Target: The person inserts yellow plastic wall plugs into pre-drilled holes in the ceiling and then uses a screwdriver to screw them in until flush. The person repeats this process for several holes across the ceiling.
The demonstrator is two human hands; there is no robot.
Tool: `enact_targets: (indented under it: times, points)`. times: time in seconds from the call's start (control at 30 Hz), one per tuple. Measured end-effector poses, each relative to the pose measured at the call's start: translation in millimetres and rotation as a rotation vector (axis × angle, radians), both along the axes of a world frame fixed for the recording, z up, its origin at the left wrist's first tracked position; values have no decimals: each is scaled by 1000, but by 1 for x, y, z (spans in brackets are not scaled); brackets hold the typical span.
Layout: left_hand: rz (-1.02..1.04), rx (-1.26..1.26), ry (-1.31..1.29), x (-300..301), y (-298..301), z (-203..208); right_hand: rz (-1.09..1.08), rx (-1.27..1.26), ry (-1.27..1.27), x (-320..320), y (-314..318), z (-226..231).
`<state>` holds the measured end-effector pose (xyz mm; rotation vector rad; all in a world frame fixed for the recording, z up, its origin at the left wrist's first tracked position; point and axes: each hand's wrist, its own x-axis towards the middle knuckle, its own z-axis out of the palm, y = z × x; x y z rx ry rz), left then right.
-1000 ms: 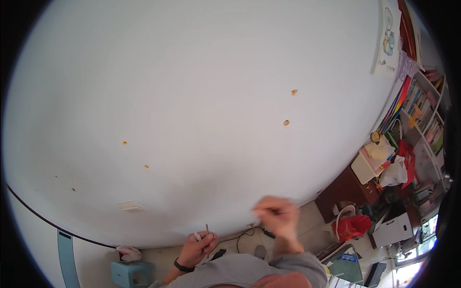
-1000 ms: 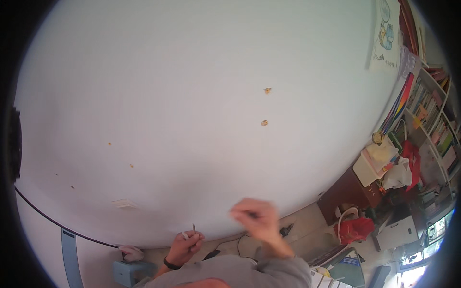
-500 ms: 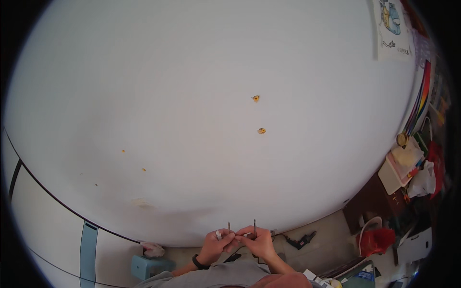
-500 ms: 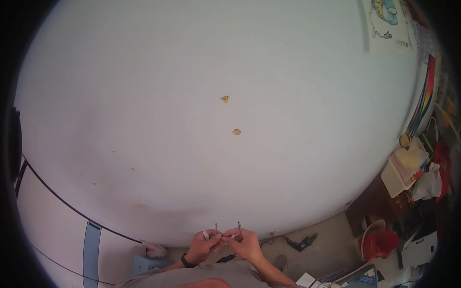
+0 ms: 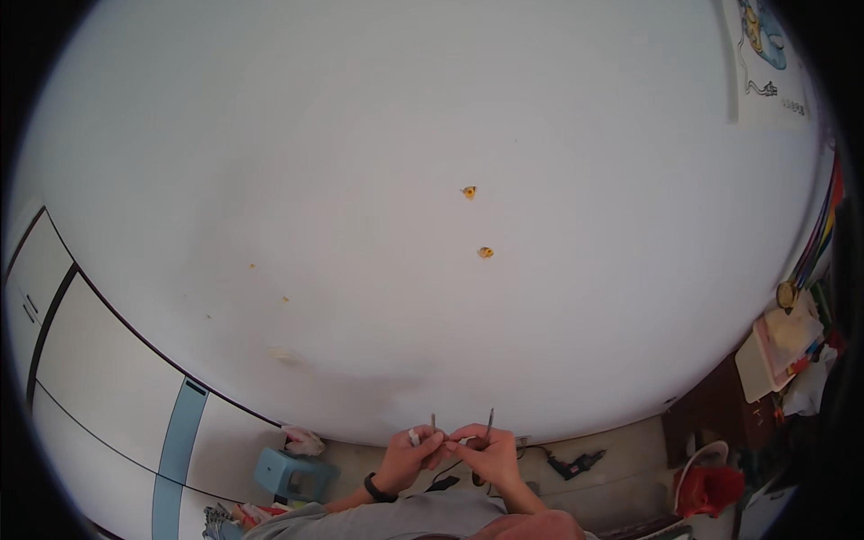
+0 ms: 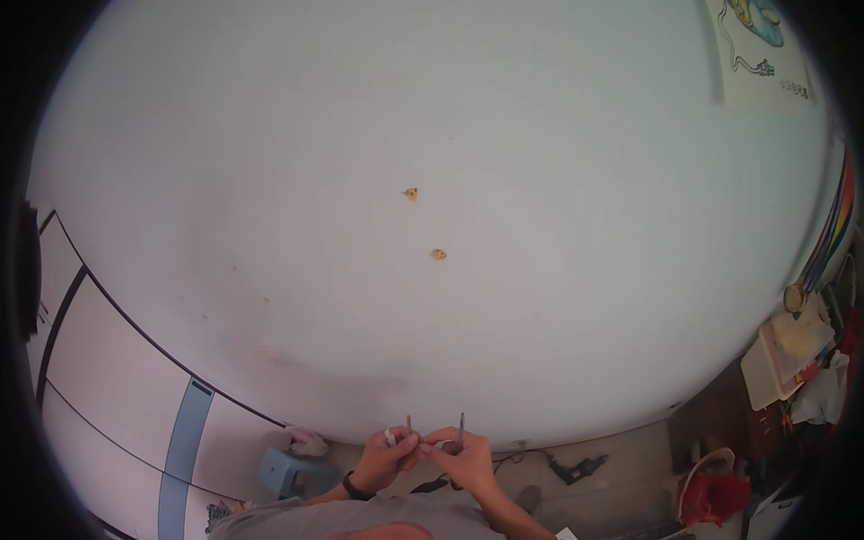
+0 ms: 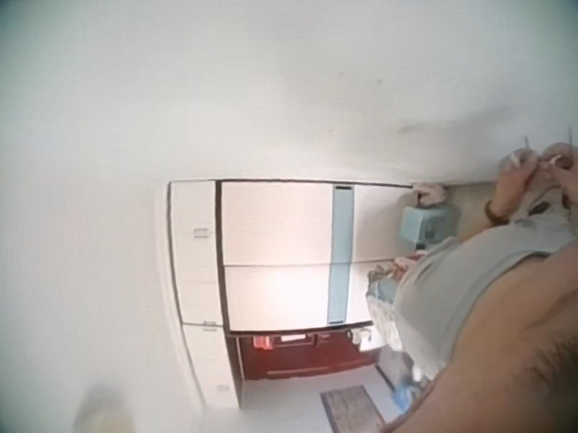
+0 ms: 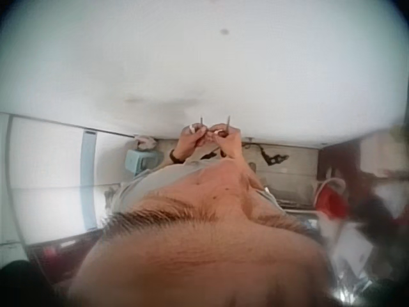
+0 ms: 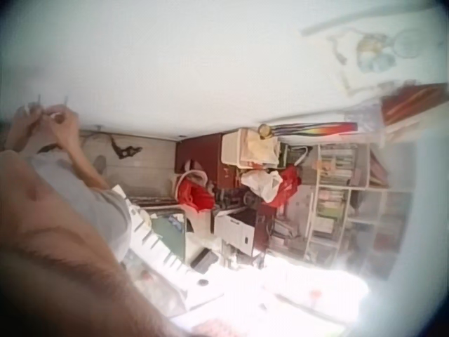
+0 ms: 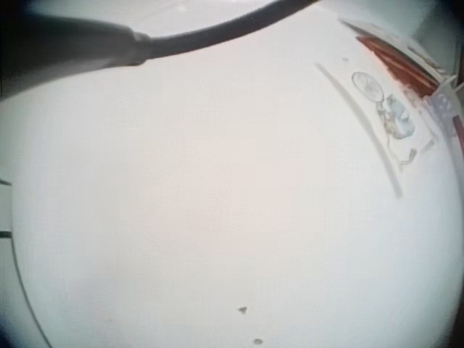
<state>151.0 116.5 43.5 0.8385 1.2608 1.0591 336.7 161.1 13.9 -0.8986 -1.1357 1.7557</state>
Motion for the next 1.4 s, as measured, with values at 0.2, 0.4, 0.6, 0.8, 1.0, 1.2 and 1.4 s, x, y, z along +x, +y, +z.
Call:
enact_targets:
  times: [0.2, 0.4, 0.6, 0.8, 1.0, 1.2, 1.4]
  points:
    - [53, -6, -66, 5, -3, 1, -123, 67, 46, 7, 0, 5]
    - [-22, -11, -85, -4, -4, 0, -471, 357, 141, 46, 37, 60]
    - [-96, -38, -130, -10, -4, 5, -688, 598, 169, 69, 59, 141]
    - [-101, -56, -126, -20, -12, 2, -825, 735, 202, 62, 82, 189]
    - [-79, -82, -153, -25, -17, 5, -929, 771, 157, 51, 99, 233]
    - [-52, -50, -176, -33, -18, -3, -963, 915, 16, 48, 116, 261]
    - [-64, -53, -202, -36, -12, -3, -934, 973, -53, 47, 129, 261]
